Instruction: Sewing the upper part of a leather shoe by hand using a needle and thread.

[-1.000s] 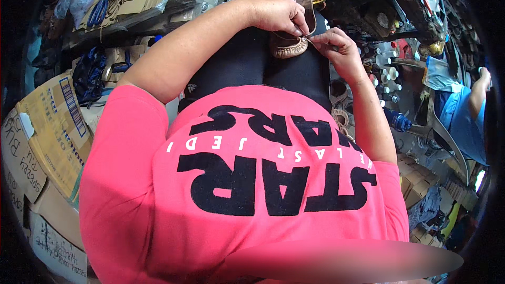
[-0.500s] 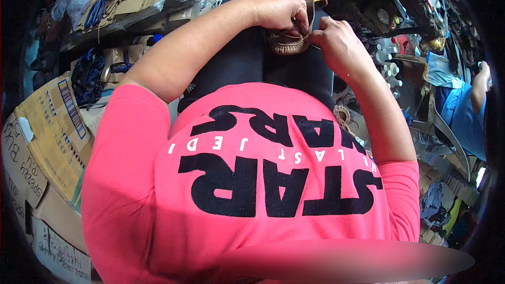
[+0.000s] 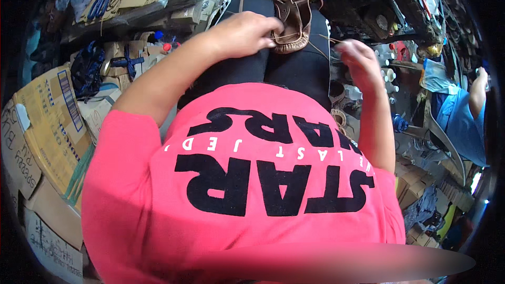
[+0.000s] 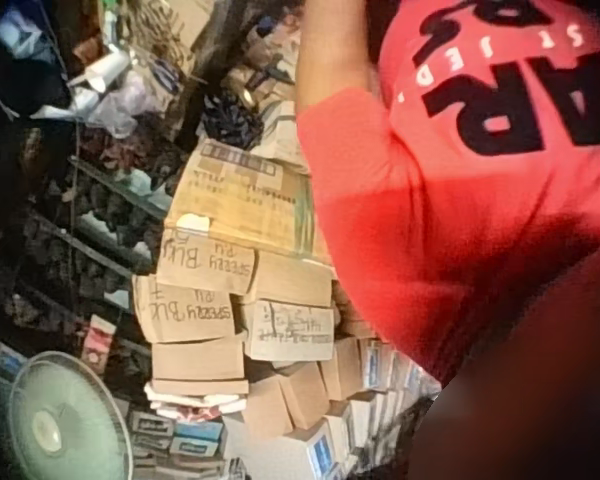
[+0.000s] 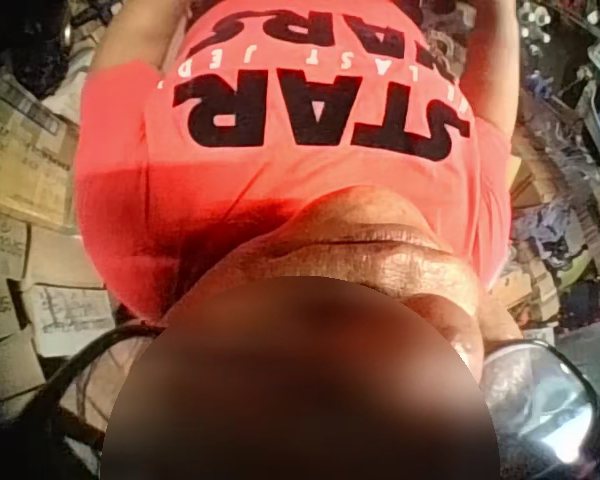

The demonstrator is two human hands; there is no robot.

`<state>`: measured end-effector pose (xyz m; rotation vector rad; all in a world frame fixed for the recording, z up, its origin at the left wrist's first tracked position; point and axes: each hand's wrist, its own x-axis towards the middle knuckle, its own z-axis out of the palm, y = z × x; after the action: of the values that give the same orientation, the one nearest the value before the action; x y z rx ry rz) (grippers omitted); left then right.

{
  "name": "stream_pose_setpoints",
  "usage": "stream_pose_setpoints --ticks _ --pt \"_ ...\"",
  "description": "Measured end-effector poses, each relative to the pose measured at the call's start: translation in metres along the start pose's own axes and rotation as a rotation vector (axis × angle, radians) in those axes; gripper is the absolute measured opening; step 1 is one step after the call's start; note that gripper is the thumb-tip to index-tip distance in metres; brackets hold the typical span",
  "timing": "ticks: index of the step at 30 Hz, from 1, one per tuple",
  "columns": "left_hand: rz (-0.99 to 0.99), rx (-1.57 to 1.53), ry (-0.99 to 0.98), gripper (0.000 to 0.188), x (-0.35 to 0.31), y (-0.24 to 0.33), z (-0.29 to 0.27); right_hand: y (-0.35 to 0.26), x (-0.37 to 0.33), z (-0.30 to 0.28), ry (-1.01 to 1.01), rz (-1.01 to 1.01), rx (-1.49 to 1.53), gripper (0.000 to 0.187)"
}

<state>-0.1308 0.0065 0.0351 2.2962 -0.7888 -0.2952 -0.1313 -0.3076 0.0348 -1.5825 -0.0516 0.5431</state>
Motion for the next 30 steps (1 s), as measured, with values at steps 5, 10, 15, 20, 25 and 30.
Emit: stream_pose_setpoints --ticks 5,10,15,20,25,30 --pt "-0.305 0.059 0.346 0.018 -0.031 -0.048 -0.054 -0.007 -0.065 -0.079 0.047 -0.37 0.546 0.031" --pt "0.017 -1.547 0.412 0.039 0.003 -0.044 -0.039 0.019 -0.053 -0.045 0.206 0.137 -0.567 0.029" --pt "-0.161 -1.988 0.35 0.04 0.014 -0.078 -0.044 0.055 -0.056 -0.04 0.227 -0.133 -1.255 0.038" --pt "-0.391 -1.781 0.475 0.04 0.015 -0.091 -0.043 0.08 -0.066 -0.046 0.304 -0.214 -1.4 0.038" --pt "-0.415 -0.68 0.177 0.029 -0.061 -0.172 -0.093 0.082 -0.082 -0.07 0.318 0.234 0.264 0.046" --pt "-0.336 -0.211 0.399 0.047 -0.051 -0.119 -0.127 0.036 -0.05 -0.097 0.604 -0.08 -0.575 0.051"
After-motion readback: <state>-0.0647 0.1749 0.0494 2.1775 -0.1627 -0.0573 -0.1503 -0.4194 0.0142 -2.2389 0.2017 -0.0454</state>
